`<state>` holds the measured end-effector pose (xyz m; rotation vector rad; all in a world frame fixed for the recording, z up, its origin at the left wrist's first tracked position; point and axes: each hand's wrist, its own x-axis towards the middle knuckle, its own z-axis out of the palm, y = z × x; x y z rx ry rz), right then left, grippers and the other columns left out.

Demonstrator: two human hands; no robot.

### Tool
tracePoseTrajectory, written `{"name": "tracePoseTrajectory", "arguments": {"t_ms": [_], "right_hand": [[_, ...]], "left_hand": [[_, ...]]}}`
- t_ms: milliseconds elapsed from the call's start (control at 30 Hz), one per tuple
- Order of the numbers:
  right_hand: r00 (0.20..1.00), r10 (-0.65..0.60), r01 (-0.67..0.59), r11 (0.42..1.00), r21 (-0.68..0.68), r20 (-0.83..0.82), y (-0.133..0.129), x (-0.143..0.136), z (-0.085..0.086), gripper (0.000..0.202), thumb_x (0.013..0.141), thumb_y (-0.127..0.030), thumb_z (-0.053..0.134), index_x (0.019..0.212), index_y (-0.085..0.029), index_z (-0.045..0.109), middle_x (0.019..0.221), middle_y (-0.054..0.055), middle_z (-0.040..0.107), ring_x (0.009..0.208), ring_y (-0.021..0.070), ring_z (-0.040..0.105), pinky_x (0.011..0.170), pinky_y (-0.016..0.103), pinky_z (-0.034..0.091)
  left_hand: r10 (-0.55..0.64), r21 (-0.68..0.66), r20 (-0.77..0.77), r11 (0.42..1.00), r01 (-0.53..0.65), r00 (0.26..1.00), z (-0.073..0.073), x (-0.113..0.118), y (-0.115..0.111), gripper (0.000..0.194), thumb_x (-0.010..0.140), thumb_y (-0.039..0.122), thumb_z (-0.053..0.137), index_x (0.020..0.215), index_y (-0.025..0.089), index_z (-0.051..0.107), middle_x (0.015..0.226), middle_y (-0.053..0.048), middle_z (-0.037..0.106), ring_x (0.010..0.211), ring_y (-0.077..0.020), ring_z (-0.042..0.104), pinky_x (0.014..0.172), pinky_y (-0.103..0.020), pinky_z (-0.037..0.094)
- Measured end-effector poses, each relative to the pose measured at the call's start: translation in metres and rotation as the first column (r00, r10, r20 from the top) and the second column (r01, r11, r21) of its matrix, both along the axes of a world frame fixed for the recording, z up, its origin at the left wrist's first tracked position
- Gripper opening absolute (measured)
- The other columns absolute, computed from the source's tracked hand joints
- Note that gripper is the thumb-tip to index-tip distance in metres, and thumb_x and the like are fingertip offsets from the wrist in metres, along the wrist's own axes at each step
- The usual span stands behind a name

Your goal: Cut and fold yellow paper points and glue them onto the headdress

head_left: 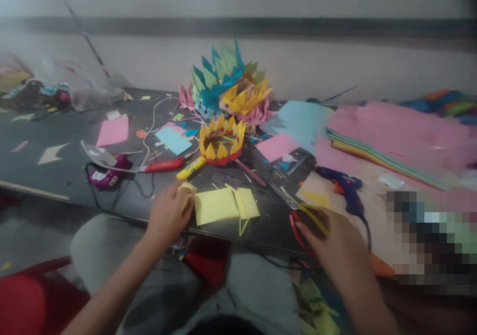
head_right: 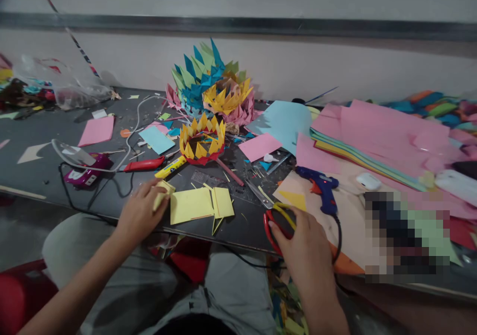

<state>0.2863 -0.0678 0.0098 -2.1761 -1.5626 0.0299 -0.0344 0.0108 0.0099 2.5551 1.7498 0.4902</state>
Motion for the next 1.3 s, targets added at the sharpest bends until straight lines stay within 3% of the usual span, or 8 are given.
{"name": "tracePoseTrajectory", "arguments": {"t_ms": [133, 233, 333, 633, 767, 933, 1100, 1300], "right_hand": [[0.949, 0.315, -0.316, 0.946, 0.075, 0.026, 0.009, -0.046, -0.001, 0.055, 0.083, -0.054, 0.042, 0.117, -0.012, 0.051, 0.118, 0.017, 0.057, 0.110, 0.0263, 0.052, 0.092, 0.041, 0.041], [0.763, 0.644, -0.639, 0.765, -0.082, 0.054, 0.020, -0.079, -0.014, 0.078, 0.078, -0.065, 0.043, 0.135, -0.012, 0.036, 0.139, 0.016, 0.038, 0.129, 0.0272, 0.035, 0.101, 0.043, 0.035], [0.643, 0.760, -0.744, 0.649, -0.161, 0.096, 0.024, -0.090, -0.030, 0.095, 0.070, -0.072, 0.045, 0.140, -0.010, 0.028, 0.141, 0.016, 0.035, 0.131, 0.0277, 0.032, 0.105, 0.046, 0.031], [0.589, 0.719, -0.780, 0.626, 0.025, 0.369, -0.009, -0.072, -0.045, 0.046, 0.088, -0.007, 0.030, 0.130, -0.015, 0.046, 0.125, 0.006, 0.055, 0.118, 0.0180, 0.050, 0.096, 0.036, 0.045], [0.635, 0.664, -0.747, 0.658, 0.093, 0.395, -0.020, -0.075, -0.043, 0.045, 0.086, -0.003, 0.028, 0.117, -0.016, 0.058, 0.117, 0.004, 0.061, 0.111, 0.0173, 0.056, 0.092, 0.035, 0.048], [0.706, 0.656, -0.705, 0.686, 0.181, 0.268, -0.026, -0.083, -0.045, 0.051, 0.084, -0.002, 0.027, 0.120, -0.022, 0.056, 0.119, 0.003, 0.059, 0.113, 0.0154, 0.054, 0.096, 0.035, 0.046], [0.799, 0.565, -0.600, 0.725, 0.337, 0.206, -0.029, -0.076, -0.027, 0.048, 0.082, -0.001, 0.028, 0.107, -0.020, 0.064, 0.104, 0.005, 0.068, 0.099, 0.0146, 0.063, 0.085, 0.032, 0.051], [0.729, 0.622, -0.681, 0.622, 0.386, 0.285, -0.087, -0.034, -0.043, 0.041, 0.084, -0.008, 0.036, 0.115, -0.022, 0.060, 0.103, 0.006, 0.068, 0.098, 0.0153, 0.062, 0.086, 0.031, 0.048]], "left_hand": [[-0.269, -0.105, 0.013, 0.957, 0.269, 0.963, -0.010, 0.032, -0.016, 0.071, 0.079, 0.060, 0.045, 0.128, 0.010, 0.041, 0.140, -0.019, 0.036, 0.131, -0.0316, 0.029, 0.104, -0.047, 0.029], [-0.353, -0.163, -0.081, 0.927, 0.337, 0.932, -0.020, 0.051, -0.023, 0.090, 0.073, 0.068, 0.045, 0.137, 0.006, 0.030, 0.145, -0.019, 0.028, 0.135, -0.0321, 0.021, 0.106, -0.052, 0.022], [-0.379, -0.152, -0.141, 0.921, 0.358, 0.915, -0.028, 0.056, -0.028, 0.082, 0.077, 0.059, 0.047, 0.139, 0.009, 0.028, 0.146, -0.015, 0.027, 0.135, -0.0290, 0.023, 0.108, -0.047, 0.023], [-0.429, -0.048, -0.183, 0.903, 0.428, 0.885, -0.043, 0.054, -0.051, 0.048, 0.088, 0.013, 0.032, 0.135, 0.020, 0.037, 0.142, -0.003, 0.037, 0.132, -0.0194, 0.032, 0.106, -0.041, 0.029], [-0.462, -0.076, -0.092, 0.887, 0.456, 0.882, -0.036, 0.048, -0.048, 0.053, 0.084, 0.023, 0.041, 0.136, 0.015, 0.035, 0.142, -0.008, 0.037, 0.132, -0.0193, 0.032, 0.107, -0.038, 0.028], [-0.294, -0.049, -0.063, 0.956, 0.291, 0.954, -0.029, 0.030, -0.044, 0.076, 0.075, 0.041, 0.054, 0.138, 0.008, 0.029, 0.145, -0.016, 0.028, 0.134, -0.0296, 0.025, 0.109, -0.049, 0.020], [-0.242, -0.034, -0.080, 0.970, 0.240, 0.967, -0.025, 0.012, -0.039, 0.067, 0.081, 0.045, 0.047, 0.136, 0.010, 0.034, 0.141, -0.017, 0.035, 0.132, -0.0292, 0.029, 0.106, -0.049, 0.025], [-0.123, 0.114, -0.019, 0.986, 0.124, 0.992, -0.020, 0.000, -0.034, 0.054, 0.088, 0.045, 0.041, 0.130, 0.012, 0.042, 0.138, -0.018, 0.040, 0.129, -0.0293, 0.035, 0.103, -0.051, 0.030]]}}
